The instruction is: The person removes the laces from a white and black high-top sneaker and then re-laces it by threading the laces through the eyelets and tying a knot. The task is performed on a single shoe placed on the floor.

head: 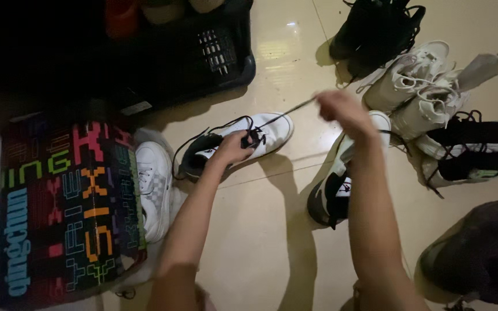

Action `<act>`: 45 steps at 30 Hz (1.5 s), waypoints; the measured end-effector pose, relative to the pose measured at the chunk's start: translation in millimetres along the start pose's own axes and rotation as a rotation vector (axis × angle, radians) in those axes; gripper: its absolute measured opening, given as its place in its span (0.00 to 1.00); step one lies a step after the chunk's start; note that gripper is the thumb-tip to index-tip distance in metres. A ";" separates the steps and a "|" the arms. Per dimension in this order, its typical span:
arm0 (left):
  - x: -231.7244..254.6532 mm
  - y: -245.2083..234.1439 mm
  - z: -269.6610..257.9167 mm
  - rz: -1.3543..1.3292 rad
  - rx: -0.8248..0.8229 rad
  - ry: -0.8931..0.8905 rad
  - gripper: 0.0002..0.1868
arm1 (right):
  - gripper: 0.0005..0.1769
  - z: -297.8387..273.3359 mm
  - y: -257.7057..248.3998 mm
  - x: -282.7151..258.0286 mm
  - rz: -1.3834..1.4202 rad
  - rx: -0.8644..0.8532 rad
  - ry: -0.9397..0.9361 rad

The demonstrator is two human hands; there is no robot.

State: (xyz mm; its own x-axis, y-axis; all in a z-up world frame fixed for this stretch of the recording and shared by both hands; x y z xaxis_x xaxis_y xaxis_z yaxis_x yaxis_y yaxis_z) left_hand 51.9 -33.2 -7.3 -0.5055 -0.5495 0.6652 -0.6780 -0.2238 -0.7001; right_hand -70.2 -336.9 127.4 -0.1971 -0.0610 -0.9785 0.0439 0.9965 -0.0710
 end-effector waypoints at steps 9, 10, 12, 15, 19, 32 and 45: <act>-21.9 -14.7 8.2 -0.059 0.012 -0.241 0.17 | 0.15 -85.3 -73.3 -136.2 0.528 0.109 -0.769; -21.1 -20.0 8.9 -0.040 -0.025 -0.269 0.18 | 0.17 -93.4 -78.9 -145.9 0.524 0.104 -0.813; -15.7 -27.7 7.4 -0.007 -0.104 -0.326 0.18 | 0.15 -103.4 -84.0 -155.6 0.572 0.075 -0.844; -4.0 -36.1 -0.9 0.148 -0.295 -0.326 0.22 | 0.12 -105.0 -75.8 -152.5 0.551 0.093 -0.863; 5.8 -30.5 -8.7 0.322 -0.336 -0.342 0.14 | 0.11 -89.2 -48.7 -132.5 0.594 0.181 -0.848; 127.4 -54.5 -25.5 -0.624 -0.251 0.188 0.15 | 0.22 9.5 114.1 -49.2 0.669 -0.089 -0.310; 102.9 -84.7 -20.8 -0.800 -0.078 0.208 0.17 | 0.23 20.0 70.8 -8.9 0.457 0.074 -0.052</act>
State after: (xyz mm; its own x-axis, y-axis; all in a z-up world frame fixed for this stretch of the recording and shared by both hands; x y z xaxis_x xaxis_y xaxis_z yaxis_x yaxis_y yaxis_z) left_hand 46.2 -54.1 125.8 0.0622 -0.0861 0.9943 -0.9058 -0.4233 0.0200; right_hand -45.8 -267.0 127.2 -0.0921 0.3791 -0.9208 0.1849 0.9151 0.3583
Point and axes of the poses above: each hand's wrist, its own z-axis towards the middle knuckle, its own y-axis out of the palm, x = y × z, the point moved 5 cm from there along z, towards the middle knuckle, and after that the axes turned 13 degrees about -x, right-handed, at the moved point
